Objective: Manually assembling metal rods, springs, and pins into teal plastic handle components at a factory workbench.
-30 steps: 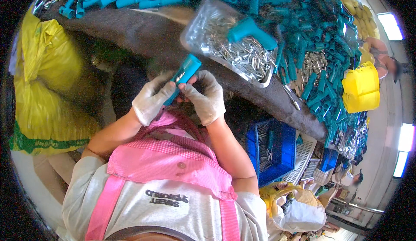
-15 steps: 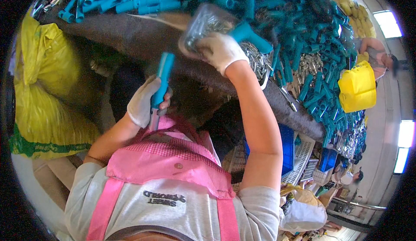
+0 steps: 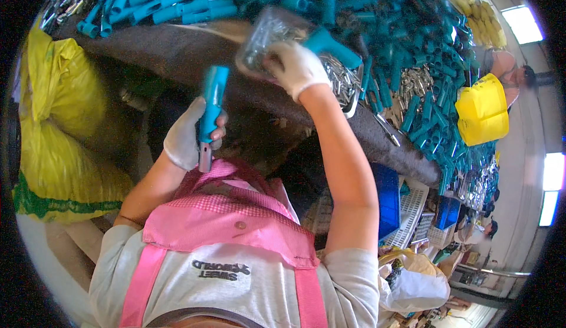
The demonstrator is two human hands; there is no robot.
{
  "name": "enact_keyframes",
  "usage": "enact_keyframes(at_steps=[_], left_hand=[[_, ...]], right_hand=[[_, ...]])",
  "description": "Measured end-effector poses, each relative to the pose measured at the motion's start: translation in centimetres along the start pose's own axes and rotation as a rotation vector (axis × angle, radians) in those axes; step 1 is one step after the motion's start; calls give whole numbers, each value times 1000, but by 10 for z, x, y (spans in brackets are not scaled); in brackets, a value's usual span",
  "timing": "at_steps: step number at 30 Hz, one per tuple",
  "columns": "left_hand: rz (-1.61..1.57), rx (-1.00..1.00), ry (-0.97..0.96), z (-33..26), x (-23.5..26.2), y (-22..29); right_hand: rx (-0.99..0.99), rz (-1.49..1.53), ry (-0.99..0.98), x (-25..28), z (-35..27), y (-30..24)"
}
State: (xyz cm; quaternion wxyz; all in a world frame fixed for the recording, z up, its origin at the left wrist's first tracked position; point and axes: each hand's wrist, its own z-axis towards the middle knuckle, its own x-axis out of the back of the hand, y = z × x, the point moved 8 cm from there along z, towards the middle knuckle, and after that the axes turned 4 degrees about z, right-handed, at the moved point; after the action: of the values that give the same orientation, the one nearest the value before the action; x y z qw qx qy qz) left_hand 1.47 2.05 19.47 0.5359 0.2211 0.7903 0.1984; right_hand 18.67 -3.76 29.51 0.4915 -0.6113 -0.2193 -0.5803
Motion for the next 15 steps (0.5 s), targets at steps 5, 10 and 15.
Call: enact_keyframes(at_steps=[5, 10, 15], left_hand=[[-369, 146, -381, -5, -29, -4], [-450, 232, -485, -12, -51, -5], [-396, 325, -527, -12, -53, -22]], right_hand=[[-205, 1267, 189, -12, -63, -20], [-323, 1360, 97, -52, -92, -44], [-408, 1710, 168, -73, -105, -35]])
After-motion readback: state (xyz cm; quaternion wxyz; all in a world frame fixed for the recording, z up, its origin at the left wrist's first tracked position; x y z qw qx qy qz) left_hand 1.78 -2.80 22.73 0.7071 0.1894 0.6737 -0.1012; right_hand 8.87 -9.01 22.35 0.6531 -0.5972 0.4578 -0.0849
